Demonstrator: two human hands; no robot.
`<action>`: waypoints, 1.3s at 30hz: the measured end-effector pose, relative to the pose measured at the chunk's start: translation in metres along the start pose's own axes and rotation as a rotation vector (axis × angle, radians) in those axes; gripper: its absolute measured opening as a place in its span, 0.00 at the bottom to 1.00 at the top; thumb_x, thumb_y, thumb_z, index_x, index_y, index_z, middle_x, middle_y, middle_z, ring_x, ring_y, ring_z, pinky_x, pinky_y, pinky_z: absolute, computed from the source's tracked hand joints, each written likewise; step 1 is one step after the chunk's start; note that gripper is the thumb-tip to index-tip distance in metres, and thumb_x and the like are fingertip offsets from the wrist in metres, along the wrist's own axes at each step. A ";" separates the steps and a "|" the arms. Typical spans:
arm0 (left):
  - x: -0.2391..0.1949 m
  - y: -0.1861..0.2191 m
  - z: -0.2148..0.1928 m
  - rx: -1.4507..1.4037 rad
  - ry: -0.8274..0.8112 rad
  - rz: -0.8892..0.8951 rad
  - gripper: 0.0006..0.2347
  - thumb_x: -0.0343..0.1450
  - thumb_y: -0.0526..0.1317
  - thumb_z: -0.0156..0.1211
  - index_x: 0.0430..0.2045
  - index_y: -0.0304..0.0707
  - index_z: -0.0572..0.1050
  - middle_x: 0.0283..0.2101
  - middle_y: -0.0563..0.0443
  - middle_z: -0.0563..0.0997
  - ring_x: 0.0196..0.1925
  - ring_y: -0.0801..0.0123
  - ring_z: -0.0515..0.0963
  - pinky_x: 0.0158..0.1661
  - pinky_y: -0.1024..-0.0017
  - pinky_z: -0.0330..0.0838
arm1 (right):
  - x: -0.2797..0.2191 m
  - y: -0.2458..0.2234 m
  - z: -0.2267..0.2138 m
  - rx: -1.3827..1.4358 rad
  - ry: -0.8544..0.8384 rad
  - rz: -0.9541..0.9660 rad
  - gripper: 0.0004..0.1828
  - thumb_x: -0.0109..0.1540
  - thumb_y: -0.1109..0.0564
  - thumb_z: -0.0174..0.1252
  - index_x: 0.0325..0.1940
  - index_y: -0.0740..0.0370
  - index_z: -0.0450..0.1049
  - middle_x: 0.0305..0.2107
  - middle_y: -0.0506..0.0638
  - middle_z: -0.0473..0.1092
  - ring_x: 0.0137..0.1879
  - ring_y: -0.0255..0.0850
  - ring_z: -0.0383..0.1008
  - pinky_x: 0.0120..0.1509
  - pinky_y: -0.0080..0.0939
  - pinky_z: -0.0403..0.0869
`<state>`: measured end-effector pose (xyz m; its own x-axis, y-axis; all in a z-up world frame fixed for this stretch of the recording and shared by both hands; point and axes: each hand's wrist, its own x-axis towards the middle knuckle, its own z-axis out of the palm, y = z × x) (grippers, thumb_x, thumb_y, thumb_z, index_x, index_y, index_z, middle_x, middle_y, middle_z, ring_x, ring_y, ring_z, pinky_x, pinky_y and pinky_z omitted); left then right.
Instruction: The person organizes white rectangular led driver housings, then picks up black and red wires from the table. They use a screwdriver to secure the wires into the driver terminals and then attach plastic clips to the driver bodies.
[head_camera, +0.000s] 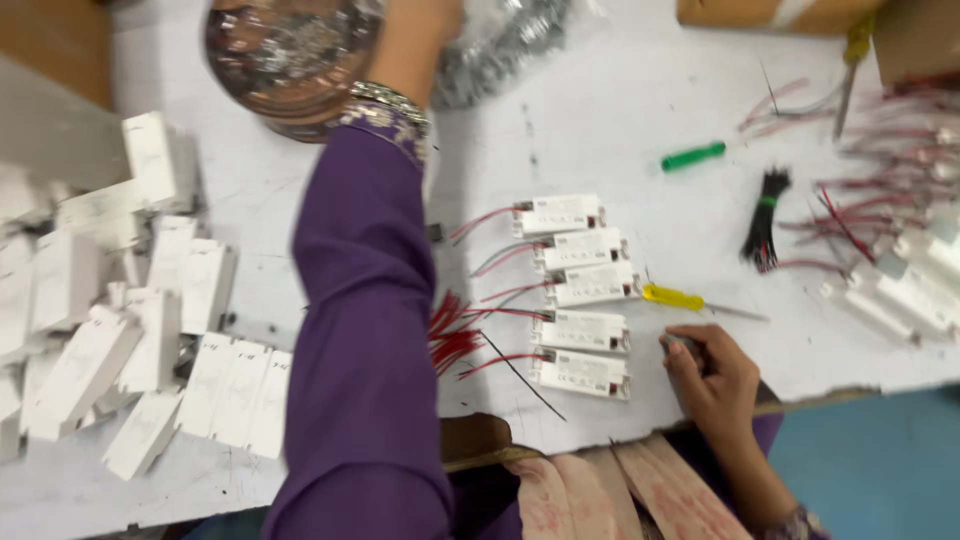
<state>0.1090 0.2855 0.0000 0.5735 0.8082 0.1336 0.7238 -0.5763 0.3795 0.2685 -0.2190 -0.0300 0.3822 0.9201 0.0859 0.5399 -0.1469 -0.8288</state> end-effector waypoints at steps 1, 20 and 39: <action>-0.002 0.000 -0.007 -0.007 -0.003 -0.011 0.16 0.72 0.46 0.58 0.52 0.45 0.70 0.52 0.36 0.76 0.53 0.48 0.77 0.52 0.58 0.71 | 0.002 0.002 0.001 0.037 0.004 0.000 0.10 0.65 0.62 0.59 0.50 0.68 0.78 0.30 0.50 0.76 0.32 0.30 0.70 0.36 0.29 0.69; -0.085 0.023 -0.010 0.227 -0.075 -0.256 0.28 0.70 0.57 0.54 0.66 0.55 0.60 0.67 0.37 0.64 0.68 0.48 0.65 0.66 0.59 0.58 | 0.000 0.012 0.006 0.204 -0.003 -0.020 0.10 0.69 0.65 0.57 0.52 0.74 0.75 0.37 0.58 0.77 0.40 0.35 0.78 0.45 0.31 0.76; -0.010 -0.049 0.045 0.076 -0.070 0.163 0.25 0.79 0.57 0.37 0.68 0.44 0.63 0.72 0.45 0.65 0.74 0.56 0.62 0.72 0.61 0.53 | 0.000 0.005 0.003 0.186 -0.007 -0.046 0.09 0.68 0.63 0.58 0.50 0.72 0.75 0.36 0.55 0.78 0.37 0.33 0.77 0.42 0.30 0.74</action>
<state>0.0844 0.3003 -0.0610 0.7092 0.6942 0.1228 0.6442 -0.7089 0.2873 0.2693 -0.2193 -0.0357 0.3549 0.9268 0.1227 0.4083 -0.0356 -0.9122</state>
